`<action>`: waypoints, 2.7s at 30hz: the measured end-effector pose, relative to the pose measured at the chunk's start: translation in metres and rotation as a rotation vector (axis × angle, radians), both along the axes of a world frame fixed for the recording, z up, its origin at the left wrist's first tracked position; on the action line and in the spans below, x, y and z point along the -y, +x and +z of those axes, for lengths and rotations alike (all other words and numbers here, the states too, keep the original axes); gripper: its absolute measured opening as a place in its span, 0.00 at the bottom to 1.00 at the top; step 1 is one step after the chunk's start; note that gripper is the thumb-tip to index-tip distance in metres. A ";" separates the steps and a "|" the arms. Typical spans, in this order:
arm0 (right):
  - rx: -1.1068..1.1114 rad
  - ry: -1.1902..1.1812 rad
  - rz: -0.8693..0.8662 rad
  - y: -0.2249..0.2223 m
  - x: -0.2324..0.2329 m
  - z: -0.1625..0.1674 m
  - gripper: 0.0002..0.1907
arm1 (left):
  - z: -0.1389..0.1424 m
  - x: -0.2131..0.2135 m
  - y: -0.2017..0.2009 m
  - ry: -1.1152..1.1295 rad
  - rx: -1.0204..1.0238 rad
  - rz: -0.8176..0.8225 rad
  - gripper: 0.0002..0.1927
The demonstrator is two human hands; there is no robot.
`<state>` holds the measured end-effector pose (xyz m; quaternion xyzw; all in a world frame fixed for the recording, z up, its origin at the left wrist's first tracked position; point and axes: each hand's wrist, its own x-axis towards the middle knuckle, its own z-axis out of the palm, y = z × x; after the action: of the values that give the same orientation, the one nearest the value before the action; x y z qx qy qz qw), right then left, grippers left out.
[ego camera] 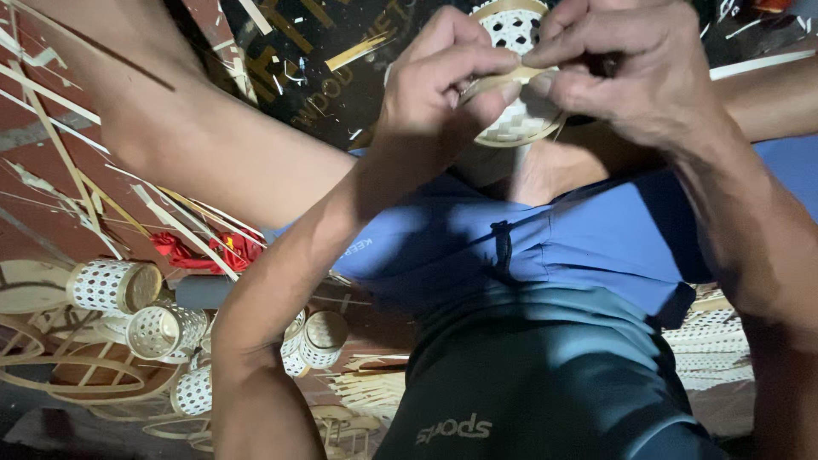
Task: The person sits on the floor assembling woven bamboo baskets. They bend and weave thin bamboo strips around the rim of a perforated woven basket body, trim strip ends with scissors, and use a gray cylindrical tube to press and shape the strips against the basket wall.
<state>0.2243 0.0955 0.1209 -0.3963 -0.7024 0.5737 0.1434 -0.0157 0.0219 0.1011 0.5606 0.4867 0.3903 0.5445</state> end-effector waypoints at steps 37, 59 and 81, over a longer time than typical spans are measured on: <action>0.416 -0.408 0.409 -0.018 -0.073 0.003 0.08 | -0.006 -0.057 -0.008 -0.391 -0.064 -0.249 0.11; -0.021 -0.277 -0.194 0.031 0.029 -0.005 0.15 | -0.028 0.027 0.012 -0.508 0.314 0.102 0.23; -0.168 -0.258 -0.492 0.020 0.084 -0.019 0.26 | -0.037 0.052 0.032 -0.541 0.462 0.253 0.38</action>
<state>0.2446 0.0117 0.1024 -0.5207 -0.4922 0.6370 0.2844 0.0165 -0.0301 0.0644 0.2293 0.5020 0.4280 0.7156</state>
